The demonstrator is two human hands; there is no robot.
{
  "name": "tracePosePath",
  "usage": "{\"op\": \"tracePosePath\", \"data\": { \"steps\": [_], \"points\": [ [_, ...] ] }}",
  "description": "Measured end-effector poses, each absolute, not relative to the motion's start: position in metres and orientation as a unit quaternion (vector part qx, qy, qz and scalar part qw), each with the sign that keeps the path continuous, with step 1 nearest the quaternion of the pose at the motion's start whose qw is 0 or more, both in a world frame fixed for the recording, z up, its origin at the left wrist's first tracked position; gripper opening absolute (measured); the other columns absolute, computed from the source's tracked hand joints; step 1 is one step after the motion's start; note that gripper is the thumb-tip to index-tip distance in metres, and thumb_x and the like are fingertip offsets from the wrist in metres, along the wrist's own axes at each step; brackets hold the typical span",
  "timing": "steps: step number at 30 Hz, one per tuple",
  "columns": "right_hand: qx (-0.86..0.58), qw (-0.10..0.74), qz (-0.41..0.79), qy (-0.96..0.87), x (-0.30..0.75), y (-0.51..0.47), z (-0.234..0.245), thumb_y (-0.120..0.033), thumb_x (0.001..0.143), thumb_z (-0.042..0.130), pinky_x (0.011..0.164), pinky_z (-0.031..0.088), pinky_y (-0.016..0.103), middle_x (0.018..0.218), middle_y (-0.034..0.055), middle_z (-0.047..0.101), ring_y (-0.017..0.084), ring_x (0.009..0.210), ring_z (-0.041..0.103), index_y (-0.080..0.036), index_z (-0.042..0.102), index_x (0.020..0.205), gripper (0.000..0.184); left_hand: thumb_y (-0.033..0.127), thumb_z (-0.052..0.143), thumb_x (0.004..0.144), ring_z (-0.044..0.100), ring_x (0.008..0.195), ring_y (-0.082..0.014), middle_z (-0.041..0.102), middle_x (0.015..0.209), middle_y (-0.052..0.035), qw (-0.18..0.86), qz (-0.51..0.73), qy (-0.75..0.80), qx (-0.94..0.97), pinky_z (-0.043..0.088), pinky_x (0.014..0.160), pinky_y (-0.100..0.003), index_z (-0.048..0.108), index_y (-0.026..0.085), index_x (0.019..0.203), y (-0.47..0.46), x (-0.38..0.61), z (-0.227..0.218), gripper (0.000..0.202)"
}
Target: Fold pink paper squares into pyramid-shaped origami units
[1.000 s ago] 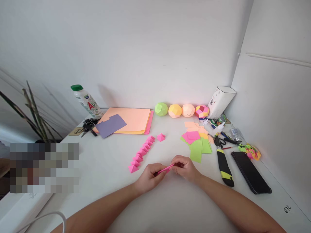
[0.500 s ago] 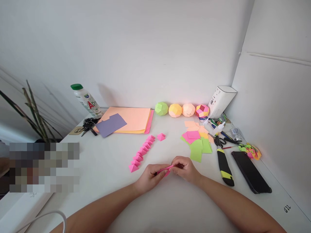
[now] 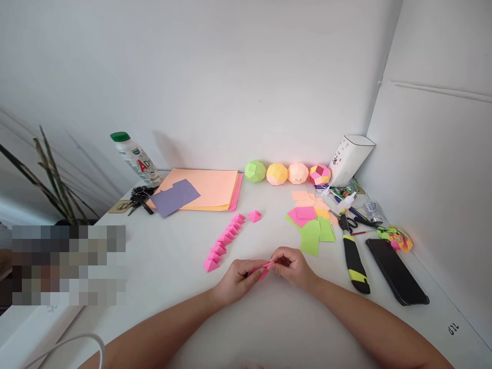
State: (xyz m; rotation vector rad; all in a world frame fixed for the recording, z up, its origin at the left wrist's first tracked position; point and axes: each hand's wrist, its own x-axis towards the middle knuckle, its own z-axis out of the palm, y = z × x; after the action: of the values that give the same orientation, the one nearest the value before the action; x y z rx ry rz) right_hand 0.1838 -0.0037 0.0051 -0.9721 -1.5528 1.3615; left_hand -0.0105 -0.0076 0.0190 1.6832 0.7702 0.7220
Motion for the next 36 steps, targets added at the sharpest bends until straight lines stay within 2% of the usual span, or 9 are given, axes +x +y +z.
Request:
{"op": "tracePosePath", "data": {
  "steps": [13, 25, 36],
  "points": [
    [-0.372, 0.430, 0.513, -0.643, 0.1844, -0.0038, 0.0051, -0.035, 0.073, 0.072, 0.046, 0.042, 0.022, 0.065, -0.0001, 0.057, 0.010, 0.051, 0.050, -0.017, 0.063, 0.069, 0.020, 0.033, 0.042, 0.091, 0.034, 0.055, -0.0103, 0.047, 0.060, 0.0015, 0.541, 0.302, 0.327, 0.713, 0.030, 0.051, -0.022, 0.070, 0.014, 0.104, -0.0059, -0.0103, 0.0191, 0.036],
    [-0.389, 0.405, 0.532, -0.634, 0.1847, -0.0040, 0.0049, -0.039, 0.075, 0.069, 0.047, 0.043, 0.024, 0.065, -0.0008, 0.055, 0.010, 0.050, 0.050, -0.017, 0.062, 0.072, 0.023, 0.038, 0.040, 0.092, 0.035, 0.055, -0.0110, 0.050, 0.060, 0.0003, 0.526, 0.307, 0.334, 0.719, 0.033, 0.050, -0.022, 0.070, 0.015, 0.105, -0.0081, -0.0103, 0.0183, 0.040],
    [-0.379, 0.397, 0.538, -0.640, 0.1842, -0.0043, 0.0106, -0.034, 0.082, 0.060, 0.047, 0.043, 0.023, 0.064, -0.0012, 0.053, 0.010, 0.050, 0.049, -0.016, 0.060, 0.074, 0.020, 0.034, 0.040, 0.093, 0.034, 0.054, -0.0103, 0.050, 0.061, 0.0012, 0.524, 0.309, 0.333, 0.721, 0.032, 0.050, -0.022, 0.070, 0.016, 0.104, -0.0081, -0.0106, 0.0182, 0.037]
  ]
}}
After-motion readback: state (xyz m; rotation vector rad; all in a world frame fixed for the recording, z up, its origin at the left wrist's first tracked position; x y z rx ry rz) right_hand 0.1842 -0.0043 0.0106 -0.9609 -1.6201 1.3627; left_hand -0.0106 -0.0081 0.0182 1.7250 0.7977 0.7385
